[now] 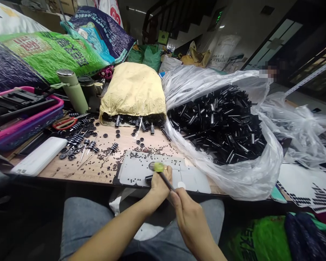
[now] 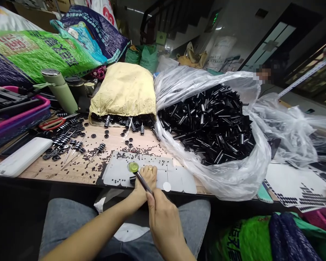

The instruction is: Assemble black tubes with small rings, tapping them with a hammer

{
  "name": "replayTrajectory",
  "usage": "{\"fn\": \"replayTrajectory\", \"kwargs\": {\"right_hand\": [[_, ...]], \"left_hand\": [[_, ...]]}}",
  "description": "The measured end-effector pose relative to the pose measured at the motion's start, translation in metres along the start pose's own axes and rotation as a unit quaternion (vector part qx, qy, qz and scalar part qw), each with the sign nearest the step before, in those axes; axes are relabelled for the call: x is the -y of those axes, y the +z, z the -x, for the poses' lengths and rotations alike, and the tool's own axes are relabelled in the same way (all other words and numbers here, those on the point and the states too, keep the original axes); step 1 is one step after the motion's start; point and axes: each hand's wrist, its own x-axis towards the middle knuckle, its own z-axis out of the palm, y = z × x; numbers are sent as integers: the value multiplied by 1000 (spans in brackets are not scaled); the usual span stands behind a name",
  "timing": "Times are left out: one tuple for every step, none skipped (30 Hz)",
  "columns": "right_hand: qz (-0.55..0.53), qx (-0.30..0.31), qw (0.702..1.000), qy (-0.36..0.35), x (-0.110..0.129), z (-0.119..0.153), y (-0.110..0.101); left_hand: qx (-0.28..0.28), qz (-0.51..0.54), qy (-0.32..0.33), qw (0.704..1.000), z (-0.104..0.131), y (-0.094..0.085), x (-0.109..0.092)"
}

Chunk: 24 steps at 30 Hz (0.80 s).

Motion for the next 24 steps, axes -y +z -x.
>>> {"fn": "replayTrajectory", "kwargs": {"right_hand": [[-7,-28,1000,-6,2,1,1],[2,-40,999,-13,3,3,5],[26,-31,999,-20,3,4,11],[56,-4,998,-25,3,6,17],[82,32,996,-28,3,7,22],[95,62,993,-27,3,7,26],[91,79,993,-22,2,7,27],[75,78,994,-13,0,5,25],[58,65,996,2,-3,1,22],[46,43,998,23,-8,-4,18],[43,19,998,46,-14,-10,13],[49,-2,997,66,-22,-18,9],[62,-16,995,81,-31,-28,7],[80,-22,992,92,-42,-38,7],[99,-20,990,99,-53,-49,9],[118,-18,987,104,-64,-59,14],[137,-21,985,103,-74,-69,20],[156,-31,983,96,-82,-77,28],[171,-53,980,84,-89,-83,37],[182,-84,977,67,-92,-87,46],[188,-120,974,45,-94,-89,54],[188,-154,970,23,-94,-89,61],[184,-184,966,2,-93,-87,67],[176,-208,962,-15,-91,-84,72]], "left_hand": [[2,3,1,1000,0,-1,-1],[2,4,2,1000,1,-1,-1],[0,5,2,1000,1,-2,-1],[-3,5,2,1000,1,-2,0],[-4,8,1,1000,0,-2,1],[-5,12,-1,1000,-1,-2,2],[-4,17,-3,1000,-2,-3,3],[-2,22,-7,1000,-3,-4,4],[-1,27,-12,1000,-3,-5,4],[0,29,-18,999,-1,-7,3],[-2,30,-22,999,2,-10,1],[-5,32,-19,999,8,-14,-2],[-8,38,-9,999,15,-18,-6],[-12,47,9,999,22,-22,-11],[-15,61,35,997,29,-27,-14],[-19,78,61,995,34,-32,-14],[-23,95,77,992,35,-38,-10],[-28,107,81,991,31,-44,-2],[-35,112,65,991,22,-51,13],[-41,105,25,993,8,-57,33],[-50,93,-11,994,-9,-63,57],[-60,77,-61,993,-29,-69,86],[-55,48,-163,984,-49,-75,115],[-55,27,-206,977,-69,-80,145]]}}
